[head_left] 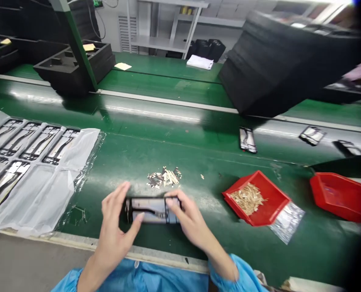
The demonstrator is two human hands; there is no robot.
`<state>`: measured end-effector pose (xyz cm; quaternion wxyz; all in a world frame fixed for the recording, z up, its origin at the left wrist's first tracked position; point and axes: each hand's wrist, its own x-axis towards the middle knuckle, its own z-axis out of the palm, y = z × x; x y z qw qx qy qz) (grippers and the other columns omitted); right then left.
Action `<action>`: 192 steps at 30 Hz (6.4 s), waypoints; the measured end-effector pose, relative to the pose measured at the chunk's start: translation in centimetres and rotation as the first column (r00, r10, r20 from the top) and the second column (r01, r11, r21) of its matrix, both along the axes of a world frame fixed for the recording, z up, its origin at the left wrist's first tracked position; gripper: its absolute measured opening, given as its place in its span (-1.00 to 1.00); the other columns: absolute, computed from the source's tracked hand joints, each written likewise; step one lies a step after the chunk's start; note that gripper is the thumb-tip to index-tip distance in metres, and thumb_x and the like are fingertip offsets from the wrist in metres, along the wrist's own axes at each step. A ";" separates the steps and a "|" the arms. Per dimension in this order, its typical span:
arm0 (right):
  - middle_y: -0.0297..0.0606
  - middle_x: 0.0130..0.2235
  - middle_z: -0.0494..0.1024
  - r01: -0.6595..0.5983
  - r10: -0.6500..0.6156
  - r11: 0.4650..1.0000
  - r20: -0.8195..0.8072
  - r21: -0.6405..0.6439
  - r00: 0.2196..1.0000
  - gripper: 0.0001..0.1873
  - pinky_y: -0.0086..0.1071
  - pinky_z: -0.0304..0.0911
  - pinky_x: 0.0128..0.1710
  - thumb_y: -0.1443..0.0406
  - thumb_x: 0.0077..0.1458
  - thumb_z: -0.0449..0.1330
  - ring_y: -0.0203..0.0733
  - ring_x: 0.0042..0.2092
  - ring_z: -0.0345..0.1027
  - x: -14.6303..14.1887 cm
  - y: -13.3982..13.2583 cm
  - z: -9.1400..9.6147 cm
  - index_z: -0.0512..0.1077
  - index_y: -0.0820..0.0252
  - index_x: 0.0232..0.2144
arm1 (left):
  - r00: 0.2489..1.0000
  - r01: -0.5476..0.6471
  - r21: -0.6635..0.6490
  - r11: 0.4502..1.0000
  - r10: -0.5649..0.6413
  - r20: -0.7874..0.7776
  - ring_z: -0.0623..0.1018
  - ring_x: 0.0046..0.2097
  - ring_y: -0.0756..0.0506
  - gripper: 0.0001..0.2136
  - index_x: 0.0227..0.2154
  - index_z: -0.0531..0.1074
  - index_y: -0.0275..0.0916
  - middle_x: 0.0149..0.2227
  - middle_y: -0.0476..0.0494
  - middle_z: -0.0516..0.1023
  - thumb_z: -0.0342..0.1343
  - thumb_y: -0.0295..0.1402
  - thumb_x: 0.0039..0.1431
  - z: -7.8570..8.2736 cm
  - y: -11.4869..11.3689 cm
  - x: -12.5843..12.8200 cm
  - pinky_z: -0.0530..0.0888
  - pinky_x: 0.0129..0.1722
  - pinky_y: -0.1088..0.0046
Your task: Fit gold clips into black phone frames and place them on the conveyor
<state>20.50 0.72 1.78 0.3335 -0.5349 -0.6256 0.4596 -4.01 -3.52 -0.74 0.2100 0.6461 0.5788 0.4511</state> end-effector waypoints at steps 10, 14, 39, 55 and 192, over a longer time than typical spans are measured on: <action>0.06 0.17 0.52 0.500 -0.469 0.845 -0.190 0.189 0.863 -0.23 -0.19 0.52 -0.13 0.09 0.13 0.18 -0.15 -0.16 0.53 4.2 20.4 -1.9 0.19 0.22 0.33 | 0.998 -0.003 -0.103 0.995 0.010 0.069 0.63 -0.10 -0.16 -0.62 0.25 0.44 0.04 0.10 -0.26 0.63 0.16 -0.13 0.43 -2.3 -0.6 -2.7 0.64 -0.21 0.30; 0.15 0.40 0.21 0.520 -0.495 0.787 -0.163 0.331 0.853 -0.20 0.02 0.41 0.21 0.03 0.10 0.28 -0.12 -0.05 0.50 3.8 19.2 -2.8 0.22 0.18 0.31 | 0.970 -0.172 -0.070 0.983 0.181 0.165 0.62 -0.29 -0.08 -0.71 0.13 0.51 -0.06 -0.22 -0.09 0.66 0.16 -0.16 0.44 -2.5 -1.3 -7.9 0.57 -0.30 0.41; -0.13 -0.04 0.54 0.113 -0.319 0.718 0.181 0.687 0.930 -0.64 -0.06 0.45 -0.17 0.00 0.24 0.13 -0.06 -0.19 0.50 3.8 18.5 -4.8 0.54 0.06 -0.14 | 0.561 -0.798 -0.055 0.600 0.706 -0.432 0.66 -0.15 -0.37 -0.64 -0.23 0.60 -0.31 -0.28 -0.32 0.72 0.19 -0.05 0.26 -0.2 3.7 -32.7 0.55 -0.11 0.12; -0.27 -0.19 0.60 -0.375 0.091 0.792 0.515 0.482 0.852 -0.81 -0.12 0.15 -0.06 0.19 0.49 0.13 -0.08 -0.11 0.37 2.3 9.4 -2.8 0.51 0.04 -0.18 | 0.850 0.436 -0.202 0.877 -0.475 -0.228 0.68 -0.21 -0.11 -0.69 -0.04 0.64 -0.16 -0.23 -0.14 0.73 0.00 -0.19 0.54 1.2 2.6 -7.8 0.49 -0.19 0.40; -0.41 -0.37 0.46 -0.325 0.179 0.905 0.446 0.276 0.877 -0.91 -0.21 0.12 -0.20 0.34 0.42 0.24 -0.20 -0.25 0.31 0.5 -2.0 -2.8 0.50 0.05 -0.20 | 0.755 0.457 -0.174 0.872 -0.484 -0.442 0.39 0.31 -0.38 -0.28 0.33 0.30 -0.07 0.35 -0.23 0.51 0.46 -0.09 0.18 -2.3 -0.3 -2.8 0.22 0.18 -0.04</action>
